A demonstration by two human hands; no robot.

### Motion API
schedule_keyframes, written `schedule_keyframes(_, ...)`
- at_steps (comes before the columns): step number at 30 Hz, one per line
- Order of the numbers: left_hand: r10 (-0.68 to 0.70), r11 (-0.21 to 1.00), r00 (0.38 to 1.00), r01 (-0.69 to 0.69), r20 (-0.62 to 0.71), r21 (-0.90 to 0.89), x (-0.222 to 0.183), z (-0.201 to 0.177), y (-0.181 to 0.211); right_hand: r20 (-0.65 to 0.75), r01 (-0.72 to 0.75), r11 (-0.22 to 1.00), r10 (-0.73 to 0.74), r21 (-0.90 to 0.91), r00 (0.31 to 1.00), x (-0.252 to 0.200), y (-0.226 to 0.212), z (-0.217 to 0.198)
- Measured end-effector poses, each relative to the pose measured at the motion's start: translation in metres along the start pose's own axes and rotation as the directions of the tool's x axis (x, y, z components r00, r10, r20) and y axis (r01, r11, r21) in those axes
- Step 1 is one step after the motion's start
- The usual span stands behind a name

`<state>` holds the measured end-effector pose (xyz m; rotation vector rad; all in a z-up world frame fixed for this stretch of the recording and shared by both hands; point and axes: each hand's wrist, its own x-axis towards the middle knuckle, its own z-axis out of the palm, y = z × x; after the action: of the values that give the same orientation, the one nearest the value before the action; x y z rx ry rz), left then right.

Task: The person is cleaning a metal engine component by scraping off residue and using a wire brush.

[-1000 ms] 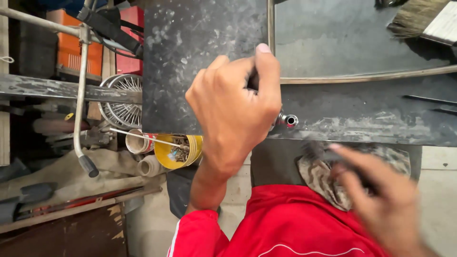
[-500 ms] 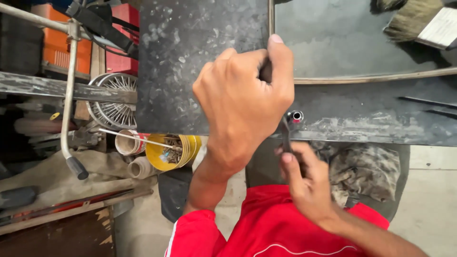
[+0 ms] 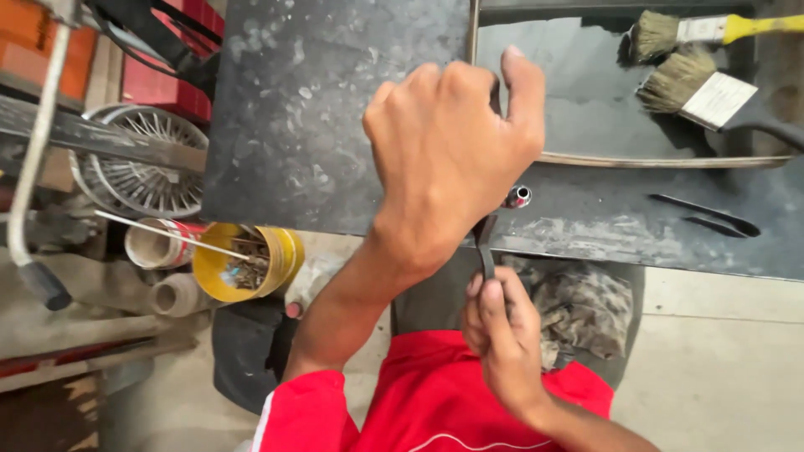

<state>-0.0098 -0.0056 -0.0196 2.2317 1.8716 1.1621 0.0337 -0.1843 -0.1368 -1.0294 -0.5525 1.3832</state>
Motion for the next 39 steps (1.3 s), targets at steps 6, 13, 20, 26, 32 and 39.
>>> schedule_keyframes(6,-0.041,0.999,0.998,0.039,0.052,0.029,0.003,0.008,-0.001,-0.064,0.073,0.996,-0.077,-0.055,0.995,0.016,-0.018,0.015)
schedule_keyframes(13,-0.040,0.998,0.998,0.038,0.048,0.044,0.009,0.015,-0.001,-0.076,0.017,1.000,-0.018,-0.008,0.997,0.001,-0.022,0.011)
schedule_keyframes(20,-0.019,0.999,0.999,0.018,0.029,0.048,0.009,0.017,-0.002,-0.047,-0.077,0.997,0.077,-0.002,0.996,0.006,-0.014,0.009)
schedule_keyframes(26,-0.040,0.998,0.989,0.032,0.141,0.057,0.010,0.009,-0.002,-0.035,0.080,0.992,-0.083,-0.099,0.996,0.023,-0.027,0.012)
schedule_keyframes(32,0.023,0.999,0.997,-0.026,0.079,0.036,0.003,-0.002,-0.003,0.012,-0.282,0.933,0.292,-0.222,0.956,-0.002,-0.034,-0.040)
schedule_keyframes(39,0.226,0.950,0.974,-0.221,-0.001,-0.223,-0.017,-0.029,-0.021,0.391,0.410,0.270,-0.123,-0.871,0.912,0.056,-0.158,-0.106)
